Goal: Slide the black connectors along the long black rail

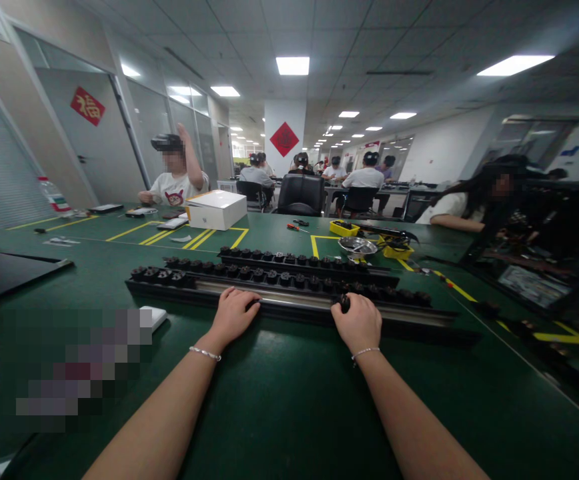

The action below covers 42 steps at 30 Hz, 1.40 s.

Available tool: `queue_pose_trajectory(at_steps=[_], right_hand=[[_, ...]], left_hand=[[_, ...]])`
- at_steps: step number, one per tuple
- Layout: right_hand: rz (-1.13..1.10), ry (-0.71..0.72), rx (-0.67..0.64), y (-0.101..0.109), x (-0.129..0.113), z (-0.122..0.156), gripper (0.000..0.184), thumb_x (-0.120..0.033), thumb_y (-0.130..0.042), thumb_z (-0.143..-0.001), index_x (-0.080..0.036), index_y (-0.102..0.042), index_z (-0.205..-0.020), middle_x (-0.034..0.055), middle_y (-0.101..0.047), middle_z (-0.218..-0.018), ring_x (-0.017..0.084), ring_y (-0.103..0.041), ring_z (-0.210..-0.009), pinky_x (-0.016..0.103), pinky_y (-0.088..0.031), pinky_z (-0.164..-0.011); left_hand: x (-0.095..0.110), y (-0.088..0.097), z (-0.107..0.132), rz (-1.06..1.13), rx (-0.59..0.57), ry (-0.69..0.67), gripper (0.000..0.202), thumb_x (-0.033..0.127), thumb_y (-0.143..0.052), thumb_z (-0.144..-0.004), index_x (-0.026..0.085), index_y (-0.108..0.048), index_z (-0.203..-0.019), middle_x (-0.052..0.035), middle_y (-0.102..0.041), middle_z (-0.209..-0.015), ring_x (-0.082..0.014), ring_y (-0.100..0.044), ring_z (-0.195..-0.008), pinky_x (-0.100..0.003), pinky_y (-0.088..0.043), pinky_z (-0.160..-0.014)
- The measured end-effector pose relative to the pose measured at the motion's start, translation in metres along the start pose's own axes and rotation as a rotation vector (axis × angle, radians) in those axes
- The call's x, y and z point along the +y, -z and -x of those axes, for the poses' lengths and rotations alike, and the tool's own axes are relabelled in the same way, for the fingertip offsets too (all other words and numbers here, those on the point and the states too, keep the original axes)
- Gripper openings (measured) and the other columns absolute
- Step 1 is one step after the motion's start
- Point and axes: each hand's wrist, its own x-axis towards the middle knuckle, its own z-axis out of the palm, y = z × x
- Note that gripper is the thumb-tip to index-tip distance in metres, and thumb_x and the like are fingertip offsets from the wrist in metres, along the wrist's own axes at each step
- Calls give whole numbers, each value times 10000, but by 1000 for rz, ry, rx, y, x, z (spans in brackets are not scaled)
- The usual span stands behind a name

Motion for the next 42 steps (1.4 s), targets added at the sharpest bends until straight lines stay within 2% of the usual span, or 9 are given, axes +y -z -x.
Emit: queue_pose_trajectory(at_steps=[22,42], right_hand=[[19,-11,63,-4,4,0,274,-301,-452,-748,-144,-606,-912,119,-649,-941,253,-527,-969,373,-309,-901],[38,-42,61,0,13,-3,257,-280,-449,-735,-145,-608,-883,128,-644,-915,258,-527,-956,378,-327,-881]], left_hand=[[-1,1,0,-8,-5,-6,195,345,-473,-860,289,-641,-943,21,-710,-979,-181,-600,-979,-437,-240,-1065],[-2,0,0,-7,-4,-8,203,344,-469,-857,294,-646,-944,20,-711,-963,-181,-601,-979,-437,-242,-1061]])
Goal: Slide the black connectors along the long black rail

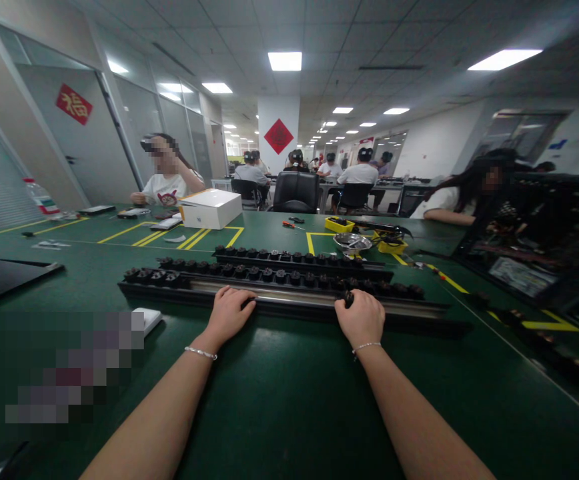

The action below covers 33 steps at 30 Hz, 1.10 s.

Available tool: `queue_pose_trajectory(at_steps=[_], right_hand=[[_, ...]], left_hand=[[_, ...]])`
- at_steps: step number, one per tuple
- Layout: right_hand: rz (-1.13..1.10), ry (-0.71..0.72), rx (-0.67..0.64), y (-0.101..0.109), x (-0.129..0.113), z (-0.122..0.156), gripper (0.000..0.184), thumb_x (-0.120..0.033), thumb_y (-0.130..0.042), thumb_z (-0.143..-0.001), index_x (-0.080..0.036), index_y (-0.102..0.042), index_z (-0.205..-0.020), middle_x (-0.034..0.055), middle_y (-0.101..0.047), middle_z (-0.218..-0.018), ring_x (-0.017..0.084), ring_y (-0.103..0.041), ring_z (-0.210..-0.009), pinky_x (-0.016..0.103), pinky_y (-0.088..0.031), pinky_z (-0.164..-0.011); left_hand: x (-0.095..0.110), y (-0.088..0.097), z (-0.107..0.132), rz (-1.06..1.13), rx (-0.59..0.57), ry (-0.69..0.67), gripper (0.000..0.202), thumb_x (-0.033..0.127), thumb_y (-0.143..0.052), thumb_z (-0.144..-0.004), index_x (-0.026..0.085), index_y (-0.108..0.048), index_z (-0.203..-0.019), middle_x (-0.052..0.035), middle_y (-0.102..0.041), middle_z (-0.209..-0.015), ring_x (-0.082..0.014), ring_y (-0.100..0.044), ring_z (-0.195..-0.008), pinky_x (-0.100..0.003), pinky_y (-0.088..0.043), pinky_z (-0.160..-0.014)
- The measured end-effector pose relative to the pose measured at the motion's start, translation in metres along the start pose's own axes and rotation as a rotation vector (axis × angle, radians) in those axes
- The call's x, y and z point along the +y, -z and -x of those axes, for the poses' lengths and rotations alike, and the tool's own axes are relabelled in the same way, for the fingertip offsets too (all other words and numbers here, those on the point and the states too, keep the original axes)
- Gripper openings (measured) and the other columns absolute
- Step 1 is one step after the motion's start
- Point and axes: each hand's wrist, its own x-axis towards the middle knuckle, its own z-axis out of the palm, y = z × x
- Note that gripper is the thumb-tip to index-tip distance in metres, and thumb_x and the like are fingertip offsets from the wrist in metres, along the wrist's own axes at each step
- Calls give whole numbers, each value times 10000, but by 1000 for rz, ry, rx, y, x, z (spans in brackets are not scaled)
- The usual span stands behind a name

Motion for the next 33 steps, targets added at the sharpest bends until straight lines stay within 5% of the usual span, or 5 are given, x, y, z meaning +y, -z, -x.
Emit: queue_pose_trajectory(at_steps=[33], right_hand=[[30,-57,17,5,10,-2,297,-278,-446,-737,-123,-619,-921,130,-653,-920,254,-546,-943,380,-321,-901]], left_hand=[[1,1,0,-11,-11,0,208,346,-465,-860,281,-646,-940,21,-710,-976,-184,-600,-983,-436,-246,-1048]])
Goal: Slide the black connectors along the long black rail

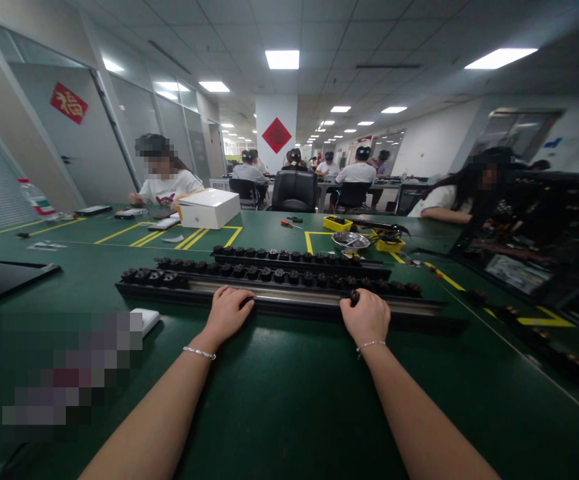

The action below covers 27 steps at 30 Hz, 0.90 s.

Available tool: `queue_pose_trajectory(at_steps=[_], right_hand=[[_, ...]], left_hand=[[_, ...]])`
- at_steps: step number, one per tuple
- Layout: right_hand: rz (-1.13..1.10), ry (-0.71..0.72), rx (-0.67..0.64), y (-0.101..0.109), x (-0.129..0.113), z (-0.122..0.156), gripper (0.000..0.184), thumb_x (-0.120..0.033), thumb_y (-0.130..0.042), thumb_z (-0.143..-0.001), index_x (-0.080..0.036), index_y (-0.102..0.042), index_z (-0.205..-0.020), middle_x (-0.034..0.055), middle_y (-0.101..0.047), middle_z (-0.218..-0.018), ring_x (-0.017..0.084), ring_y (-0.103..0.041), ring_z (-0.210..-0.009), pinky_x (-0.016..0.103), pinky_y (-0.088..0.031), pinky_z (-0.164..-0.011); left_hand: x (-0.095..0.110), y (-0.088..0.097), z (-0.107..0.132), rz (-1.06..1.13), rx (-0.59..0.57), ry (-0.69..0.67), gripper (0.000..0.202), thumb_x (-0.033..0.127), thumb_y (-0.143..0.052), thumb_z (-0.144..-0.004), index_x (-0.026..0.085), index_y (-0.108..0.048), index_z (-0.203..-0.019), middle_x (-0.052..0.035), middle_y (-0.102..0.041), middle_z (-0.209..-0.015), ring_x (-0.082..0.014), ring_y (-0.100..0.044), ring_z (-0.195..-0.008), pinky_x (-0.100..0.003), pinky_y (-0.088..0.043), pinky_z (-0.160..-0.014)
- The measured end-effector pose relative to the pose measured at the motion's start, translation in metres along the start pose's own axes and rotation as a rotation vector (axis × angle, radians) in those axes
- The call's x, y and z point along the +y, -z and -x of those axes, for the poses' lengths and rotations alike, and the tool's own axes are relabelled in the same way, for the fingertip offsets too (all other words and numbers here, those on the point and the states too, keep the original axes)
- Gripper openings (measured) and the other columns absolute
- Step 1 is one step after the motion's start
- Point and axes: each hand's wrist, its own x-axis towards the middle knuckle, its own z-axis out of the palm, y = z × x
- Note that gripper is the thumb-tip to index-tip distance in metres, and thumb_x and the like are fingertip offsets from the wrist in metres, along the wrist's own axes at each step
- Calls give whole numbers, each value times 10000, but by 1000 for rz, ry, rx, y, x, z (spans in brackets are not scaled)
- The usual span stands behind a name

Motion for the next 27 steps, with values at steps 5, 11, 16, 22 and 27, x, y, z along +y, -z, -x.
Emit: queue_pose_trajectory(at_steps=[5,11,16,22,27], right_hand=[[-8,3,5,0,0,1,327,-274,-447,-740,-113,-619,-966,135,-653,-948,254,-543,-964,379,-318,-916],[-18,17,11,-2,2,1,309,-274,-449,-741,-119,-619,-947,134,-652,-933,259,-543,-951,385,-327,-905],[-19,25,22,-3,4,0,318,-275,-447,-741,-118,-618,-957,129,-651,-926,251,-543,-945,372,-327,-904],[-1,12,34,-2,8,-2,309,-271,-457,-736,-111,-625,-941,133,-656,-907,250,-551,-928,368,-340,-884],[14,8,34,0,10,-3,270,-275,-460,-734,-123,-629,-879,128,-655,-861,250,-558,-892,361,-355,-848]], left_hand=[[0,0,0,5,-1,3,205,340,-462,-863,276,-642,-938,14,-708,-977,-183,-597,-988,-434,-237,-1054],[-2,-1,-2,10,-22,7,178,306,-466,-859,264,-631,-911,8,-706,-948,-184,-596,-970,-447,-227,-1061],[-3,-2,-2,3,-19,-4,161,285,-472,-852,264,-625,-901,10,-707,-936,-190,-597,-964,-457,-222,-1064],[-4,-3,-2,-5,-9,-20,161,277,-468,-856,259,-622,-903,12,-707,-939,-194,-598,-969,-468,-211,-1068],[-5,-4,-1,-17,5,-30,164,280,-466,-855,266,-623,-897,9,-710,-931,-196,-595,-955,-473,-217,-1067]])
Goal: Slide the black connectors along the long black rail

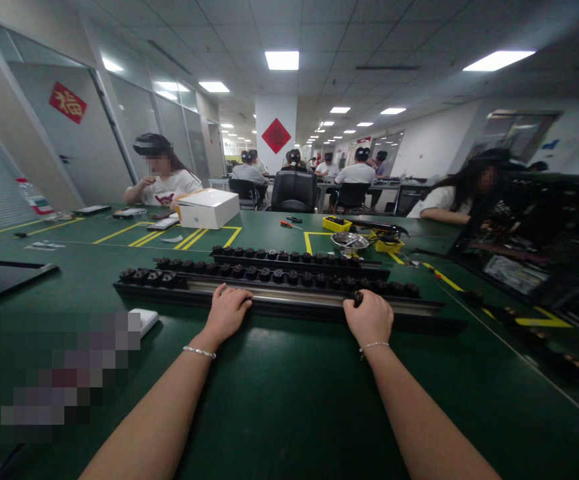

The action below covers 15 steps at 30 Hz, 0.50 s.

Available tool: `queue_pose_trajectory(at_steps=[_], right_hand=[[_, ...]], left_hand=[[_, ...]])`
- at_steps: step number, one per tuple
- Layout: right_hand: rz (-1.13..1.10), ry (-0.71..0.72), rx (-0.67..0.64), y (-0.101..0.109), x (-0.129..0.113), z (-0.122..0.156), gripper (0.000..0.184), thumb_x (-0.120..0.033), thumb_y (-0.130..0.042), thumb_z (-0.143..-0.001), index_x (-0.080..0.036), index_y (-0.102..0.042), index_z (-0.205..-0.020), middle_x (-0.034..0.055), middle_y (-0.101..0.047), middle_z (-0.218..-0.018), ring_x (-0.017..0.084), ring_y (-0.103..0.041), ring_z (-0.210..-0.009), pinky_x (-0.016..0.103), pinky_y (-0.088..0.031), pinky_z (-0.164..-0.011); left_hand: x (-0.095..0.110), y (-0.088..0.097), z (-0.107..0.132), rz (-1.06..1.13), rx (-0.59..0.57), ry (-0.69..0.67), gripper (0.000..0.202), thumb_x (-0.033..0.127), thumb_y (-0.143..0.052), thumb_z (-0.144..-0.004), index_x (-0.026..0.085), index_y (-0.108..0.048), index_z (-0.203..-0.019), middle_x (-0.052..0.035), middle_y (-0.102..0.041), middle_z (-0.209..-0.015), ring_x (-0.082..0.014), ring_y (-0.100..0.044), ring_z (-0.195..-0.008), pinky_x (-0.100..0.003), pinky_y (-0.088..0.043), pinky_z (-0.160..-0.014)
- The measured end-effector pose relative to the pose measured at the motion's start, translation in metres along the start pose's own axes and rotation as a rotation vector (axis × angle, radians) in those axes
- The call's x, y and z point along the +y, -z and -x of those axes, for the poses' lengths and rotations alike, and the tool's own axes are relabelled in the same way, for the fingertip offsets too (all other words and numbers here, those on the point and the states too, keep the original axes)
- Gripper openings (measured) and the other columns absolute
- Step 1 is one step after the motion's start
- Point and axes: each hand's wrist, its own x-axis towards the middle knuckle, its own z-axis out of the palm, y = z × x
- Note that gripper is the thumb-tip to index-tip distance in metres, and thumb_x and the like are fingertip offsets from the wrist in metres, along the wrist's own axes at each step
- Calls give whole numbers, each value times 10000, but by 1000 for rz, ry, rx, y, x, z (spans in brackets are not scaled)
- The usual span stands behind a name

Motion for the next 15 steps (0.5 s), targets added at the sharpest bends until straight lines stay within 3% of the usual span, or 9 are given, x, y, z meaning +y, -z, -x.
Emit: queue_pose_trajectory(at_steps=[15], right_hand=[[-9,14,-21,1,-1,0,286,-267,-463,-729,-121,-628,-910,123,-650,-873,243,-552,-882,346,-370,-819]], left_hand=[[-5,3,2,-15,16,21,149,264,-467,-847,260,-614,-872,5,-706,-908,-196,-596,-946,-495,-183,-1087]])
